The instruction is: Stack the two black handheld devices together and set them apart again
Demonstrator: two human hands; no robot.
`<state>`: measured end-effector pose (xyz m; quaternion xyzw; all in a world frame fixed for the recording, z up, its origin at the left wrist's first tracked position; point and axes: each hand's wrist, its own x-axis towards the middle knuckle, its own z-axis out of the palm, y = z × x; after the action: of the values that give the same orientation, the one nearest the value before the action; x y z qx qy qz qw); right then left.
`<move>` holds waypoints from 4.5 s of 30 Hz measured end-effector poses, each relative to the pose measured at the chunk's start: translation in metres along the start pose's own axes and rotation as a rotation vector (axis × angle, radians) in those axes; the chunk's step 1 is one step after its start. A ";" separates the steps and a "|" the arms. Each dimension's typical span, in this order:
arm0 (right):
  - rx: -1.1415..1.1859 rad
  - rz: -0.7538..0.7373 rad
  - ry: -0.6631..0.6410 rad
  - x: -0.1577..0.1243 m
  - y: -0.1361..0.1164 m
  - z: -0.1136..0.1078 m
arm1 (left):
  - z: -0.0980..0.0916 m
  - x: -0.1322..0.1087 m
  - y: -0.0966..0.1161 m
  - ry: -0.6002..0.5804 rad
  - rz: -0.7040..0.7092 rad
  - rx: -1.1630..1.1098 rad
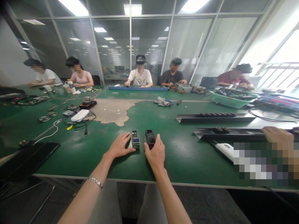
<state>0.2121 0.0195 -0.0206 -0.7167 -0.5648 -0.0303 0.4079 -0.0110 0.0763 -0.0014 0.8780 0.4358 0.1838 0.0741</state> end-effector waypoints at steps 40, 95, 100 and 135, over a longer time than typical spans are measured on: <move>0.189 0.084 0.040 -0.001 -0.027 -0.024 | 0.000 -0.002 0.000 -0.015 0.008 -0.006; 0.223 -0.044 -0.126 -0.023 -0.057 0.005 | -0.001 -0.003 0.000 -0.023 0.001 -0.009; 0.171 -0.051 -0.156 -0.023 -0.063 0.006 | -0.001 -0.002 0.000 -0.038 0.003 0.011; 0.098 -0.005 -0.113 -0.016 -0.083 0.009 | -0.001 -0.002 0.000 -0.032 0.002 -0.005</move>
<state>0.1339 0.0149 0.0111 -0.6951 -0.5895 0.0368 0.4099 -0.0128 0.0747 -0.0016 0.8811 0.4331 0.1710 0.0830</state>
